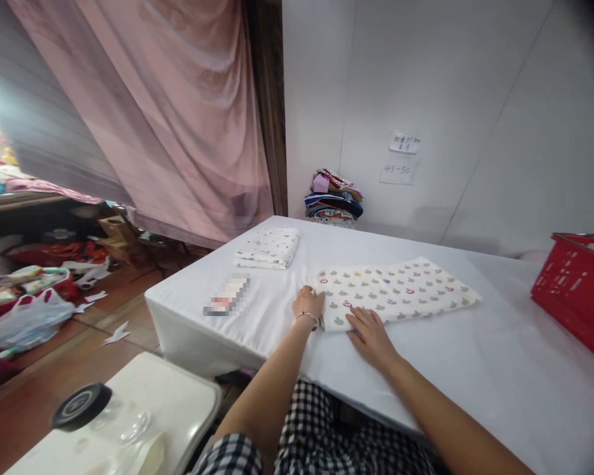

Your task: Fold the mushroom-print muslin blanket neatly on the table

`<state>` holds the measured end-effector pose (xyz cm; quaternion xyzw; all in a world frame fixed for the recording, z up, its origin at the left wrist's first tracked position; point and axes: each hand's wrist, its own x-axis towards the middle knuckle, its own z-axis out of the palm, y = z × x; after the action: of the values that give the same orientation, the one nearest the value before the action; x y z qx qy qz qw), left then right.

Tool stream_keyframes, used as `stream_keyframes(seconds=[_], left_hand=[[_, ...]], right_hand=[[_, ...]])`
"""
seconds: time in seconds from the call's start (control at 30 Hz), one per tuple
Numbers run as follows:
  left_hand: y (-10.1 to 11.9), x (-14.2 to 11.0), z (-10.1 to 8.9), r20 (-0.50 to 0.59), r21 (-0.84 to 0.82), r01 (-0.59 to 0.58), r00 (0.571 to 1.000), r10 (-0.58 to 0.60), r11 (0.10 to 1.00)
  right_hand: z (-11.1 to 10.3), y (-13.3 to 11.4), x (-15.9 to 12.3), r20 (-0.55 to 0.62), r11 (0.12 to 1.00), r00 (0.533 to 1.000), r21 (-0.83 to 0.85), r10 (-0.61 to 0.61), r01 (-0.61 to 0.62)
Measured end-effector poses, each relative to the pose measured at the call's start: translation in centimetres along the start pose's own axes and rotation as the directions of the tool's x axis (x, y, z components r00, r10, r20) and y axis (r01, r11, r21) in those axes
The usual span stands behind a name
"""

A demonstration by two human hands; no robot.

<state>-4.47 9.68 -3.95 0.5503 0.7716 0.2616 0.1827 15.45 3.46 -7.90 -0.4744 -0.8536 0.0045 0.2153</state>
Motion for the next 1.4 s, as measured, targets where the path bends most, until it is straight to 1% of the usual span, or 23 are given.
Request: stream_keyframes(seconds=[0.1,0.2,0.3,0.37,0.43,0.53,0.7,0.97,1.07,1.17,1.27,1.4], left_hand=[[0.4,2.1,0.0,0.003,0.008,0.031,1.0,-0.031,0.999],[0.9,3.8,0.1,-0.005,0.02,0.038,0.999,-0.038,0.999],[1.3,4.8,0.2,-0.041,0.033,0.029,0.999,-0.028,0.999],[1.5,5.2,0.3,-0.079,0.04,0.016,0.997,-0.013,0.999],[1.6,5.4,0.4,-0.092,0.055,-0.003,0.996,0.008,0.998],[1.5,5.8,0.7,-0.059,0.075,-0.018,0.998,0.022,0.997],[1.4,7.0,0.7,0.022,0.072,0.011,1.0,-0.012,0.997],[2.2,8.6,-0.1,0.161,-0.034,0.048,0.986,-0.042,0.998],[2.4,8.6,-0.5,0.21,-0.061,0.065,0.976,-0.051,0.996],[2.3,7.9,-0.6,0.264,-0.108,0.067,0.964,-0.036,0.992],[1.9,6.3,-0.5,0.312,-0.169,0.085,0.95,-0.028,0.982],[1.1,3.2,-0.4,0.357,-0.216,0.115,0.934,-0.031,0.97]], right_hand=[[0.3,0.1,-0.1,-0.055,0.999,0.998,-0.018,-0.033,0.032],[0.3,0.1,0.0,-0.063,0.998,0.997,-0.032,-0.049,0.047],[0.2,0.0,0.0,-0.049,0.998,0.998,-0.042,-0.042,0.04],[0.1,0.0,0.1,-0.046,0.998,0.998,-0.047,-0.046,0.044],[0.1,-0.1,0.1,-0.045,0.997,0.998,-0.05,-0.052,0.05],[0.2,-0.1,0.0,-0.041,0.997,0.998,-0.052,-0.054,0.052],[0.4,-0.1,0.0,-0.046,0.998,0.997,-0.037,-0.061,0.059],[-0.2,-0.5,0.2,-0.033,1.0,0.999,0.002,-0.029,0.029],[-0.5,-0.7,0.3,-0.018,1.0,1.0,0.013,-0.015,0.015],[-0.6,-0.7,0.4,-0.004,1.0,1.0,0.019,0.003,-0.003],[-0.8,-0.7,0.6,0.011,1.0,1.0,0.017,0.017,-0.017],[-1.0,-0.9,0.9,0.019,1.0,1.0,0.016,0.008,-0.008]])
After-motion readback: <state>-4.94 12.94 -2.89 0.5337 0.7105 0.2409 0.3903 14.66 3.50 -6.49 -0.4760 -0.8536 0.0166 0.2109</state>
